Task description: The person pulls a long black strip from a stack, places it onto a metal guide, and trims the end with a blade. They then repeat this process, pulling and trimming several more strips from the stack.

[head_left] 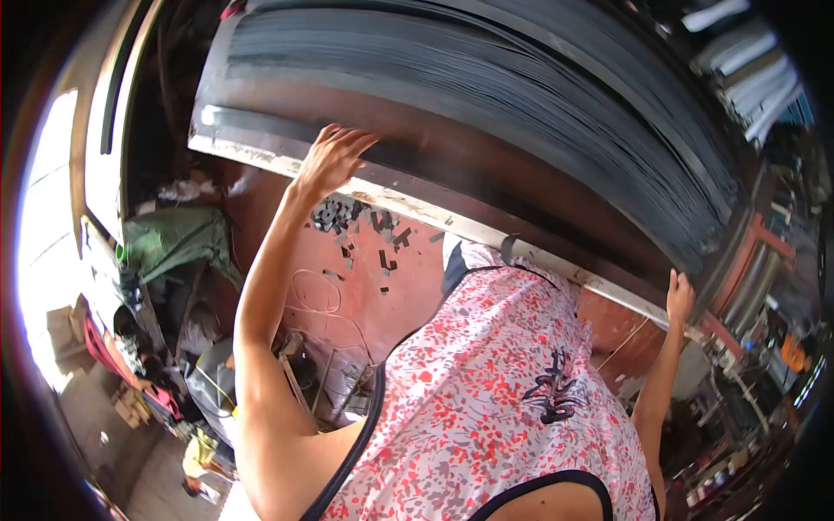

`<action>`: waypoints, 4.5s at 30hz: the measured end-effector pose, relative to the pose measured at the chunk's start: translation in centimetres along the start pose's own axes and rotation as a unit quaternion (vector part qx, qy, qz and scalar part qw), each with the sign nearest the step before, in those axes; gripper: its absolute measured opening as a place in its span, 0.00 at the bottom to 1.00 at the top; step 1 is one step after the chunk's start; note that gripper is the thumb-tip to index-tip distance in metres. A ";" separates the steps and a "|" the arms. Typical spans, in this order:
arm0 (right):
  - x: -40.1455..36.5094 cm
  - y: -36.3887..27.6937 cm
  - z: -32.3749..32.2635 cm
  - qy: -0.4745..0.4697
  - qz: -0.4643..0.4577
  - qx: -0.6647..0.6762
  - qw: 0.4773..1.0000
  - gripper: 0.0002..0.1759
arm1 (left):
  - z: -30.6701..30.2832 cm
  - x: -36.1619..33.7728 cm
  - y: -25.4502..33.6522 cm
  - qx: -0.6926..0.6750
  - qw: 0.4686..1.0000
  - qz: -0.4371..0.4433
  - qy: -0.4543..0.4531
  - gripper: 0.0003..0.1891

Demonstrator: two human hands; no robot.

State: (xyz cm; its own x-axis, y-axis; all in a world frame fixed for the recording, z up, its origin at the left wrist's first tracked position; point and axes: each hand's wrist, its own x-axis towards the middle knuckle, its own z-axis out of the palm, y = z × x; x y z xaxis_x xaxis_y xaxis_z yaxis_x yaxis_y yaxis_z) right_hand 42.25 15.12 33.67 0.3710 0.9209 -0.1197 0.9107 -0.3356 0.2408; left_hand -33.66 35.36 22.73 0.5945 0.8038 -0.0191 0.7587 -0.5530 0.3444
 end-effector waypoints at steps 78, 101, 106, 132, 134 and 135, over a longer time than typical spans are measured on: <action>-5.7 -14.6 -0.8 0.137 -0.061 0.127 0.980 0.30 | 7.0 8.3 15.9 -0.081 0.975 0.174 0.109 0.25; -3.2 -15.6 -1.3 -0.017 -0.180 0.198 0.964 0.22 | 4.8 2.3 2.3 0.091 0.989 0.025 0.118 0.22; -3.5 -12.2 -0.5 0.017 -0.202 0.188 0.961 0.23 | 3.2 -1.0 -2.4 0.115 0.978 -0.001 0.176 0.25; -5.7 -3.2 0.4 -0.019 -0.111 0.204 0.973 0.23 | -8.1 -8.6 -20.6 0.406 0.872 -0.245 0.123 0.10; -6.0 -3.2 0.3 -0.026 -0.103 0.216 0.971 0.22 | -7.6 -8.6 -21.1 0.401 0.877 -0.236 0.122 0.10; -6.1 -3.1 0.2 -0.027 -0.105 0.210 0.972 0.22 | -7.4 -8.5 -21.2 0.395 0.881 -0.231 0.123 0.10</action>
State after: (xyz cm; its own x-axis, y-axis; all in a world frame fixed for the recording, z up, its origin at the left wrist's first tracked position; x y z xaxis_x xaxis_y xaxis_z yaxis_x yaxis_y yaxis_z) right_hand 37.24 10.48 33.43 0.1684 0.9696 -0.1774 0.9566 -0.2042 -0.2081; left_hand -56.70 41.87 22.54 0.1725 0.9525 0.2510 0.9109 -0.0572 -0.4087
